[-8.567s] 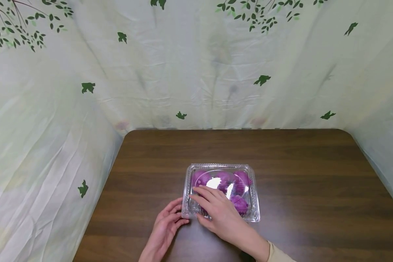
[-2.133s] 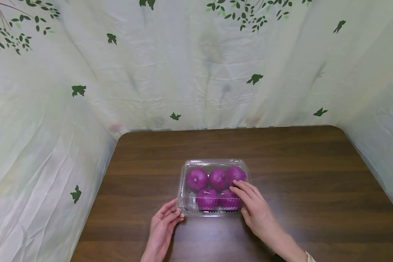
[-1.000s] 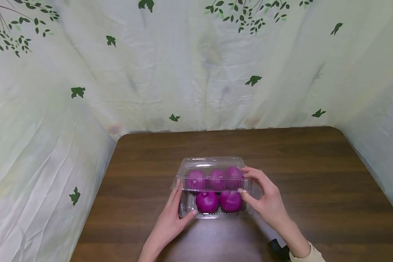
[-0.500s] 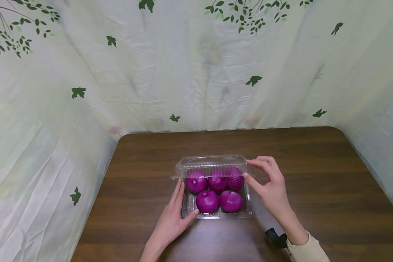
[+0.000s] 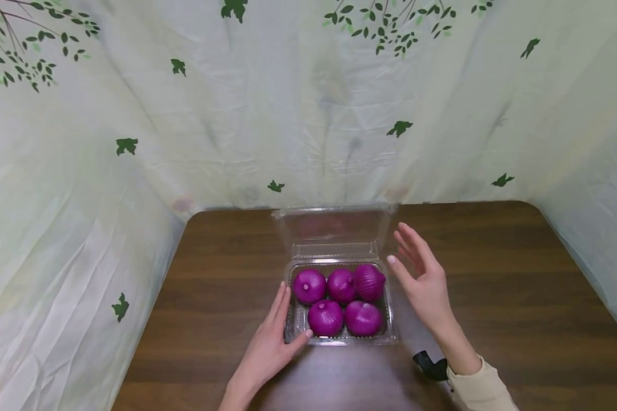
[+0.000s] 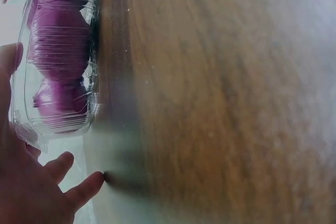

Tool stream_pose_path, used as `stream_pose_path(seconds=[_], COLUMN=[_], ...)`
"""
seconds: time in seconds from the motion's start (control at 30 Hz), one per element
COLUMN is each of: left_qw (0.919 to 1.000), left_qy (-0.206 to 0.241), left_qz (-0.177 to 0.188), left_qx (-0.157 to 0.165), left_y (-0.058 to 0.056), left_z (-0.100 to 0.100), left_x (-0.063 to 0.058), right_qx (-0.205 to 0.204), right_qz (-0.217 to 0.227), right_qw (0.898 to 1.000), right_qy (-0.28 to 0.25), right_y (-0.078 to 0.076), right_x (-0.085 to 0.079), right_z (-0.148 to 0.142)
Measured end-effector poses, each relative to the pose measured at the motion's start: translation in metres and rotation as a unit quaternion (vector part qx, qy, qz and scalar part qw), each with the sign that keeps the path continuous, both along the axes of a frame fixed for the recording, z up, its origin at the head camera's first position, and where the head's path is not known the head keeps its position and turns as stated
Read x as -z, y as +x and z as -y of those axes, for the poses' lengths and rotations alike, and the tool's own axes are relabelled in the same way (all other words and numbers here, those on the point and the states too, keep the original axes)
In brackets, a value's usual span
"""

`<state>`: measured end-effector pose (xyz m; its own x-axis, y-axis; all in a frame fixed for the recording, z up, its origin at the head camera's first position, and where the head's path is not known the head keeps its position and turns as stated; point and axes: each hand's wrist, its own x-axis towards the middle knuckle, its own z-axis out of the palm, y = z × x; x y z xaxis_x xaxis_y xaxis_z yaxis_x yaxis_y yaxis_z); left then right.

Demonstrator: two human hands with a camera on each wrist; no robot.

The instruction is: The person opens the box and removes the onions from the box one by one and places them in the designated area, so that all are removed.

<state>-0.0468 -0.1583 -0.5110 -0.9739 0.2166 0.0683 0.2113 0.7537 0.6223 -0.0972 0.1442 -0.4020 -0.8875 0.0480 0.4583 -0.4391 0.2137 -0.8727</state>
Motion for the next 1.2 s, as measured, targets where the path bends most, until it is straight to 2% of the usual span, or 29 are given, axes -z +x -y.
stream_pose_path(seconds=[0.3,0.93,1.1,1.2], left_qw=[1.0,1.0,1.0,1.0], left_qy=[0.001,0.004,0.005,0.004], left_qz=[-0.001,-0.004,-0.004,-0.004], left_qx=[0.001,0.001,0.003,0.003], left_y=[-0.001,-0.002,-0.002,-0.002], left_z=[0.0,-0.002,-0.002,-0.002], left_x=[-0.001,0.0,0.0,0.0], right_qx=[-0.018,-0.025,-0.024,-0.025], right_qz=[0.009,0.046,0.056,0.067], right_qw=[1.0,0.998,0.997,0.996], right_qy=[-0.016,0.022,0.048,0.061], right_y=[0.007,0.012,0.004,0.006], right_x=[0.004,0.019,0.046,0.047], right_z=[0.0,0.002,-0.003,-0.002])
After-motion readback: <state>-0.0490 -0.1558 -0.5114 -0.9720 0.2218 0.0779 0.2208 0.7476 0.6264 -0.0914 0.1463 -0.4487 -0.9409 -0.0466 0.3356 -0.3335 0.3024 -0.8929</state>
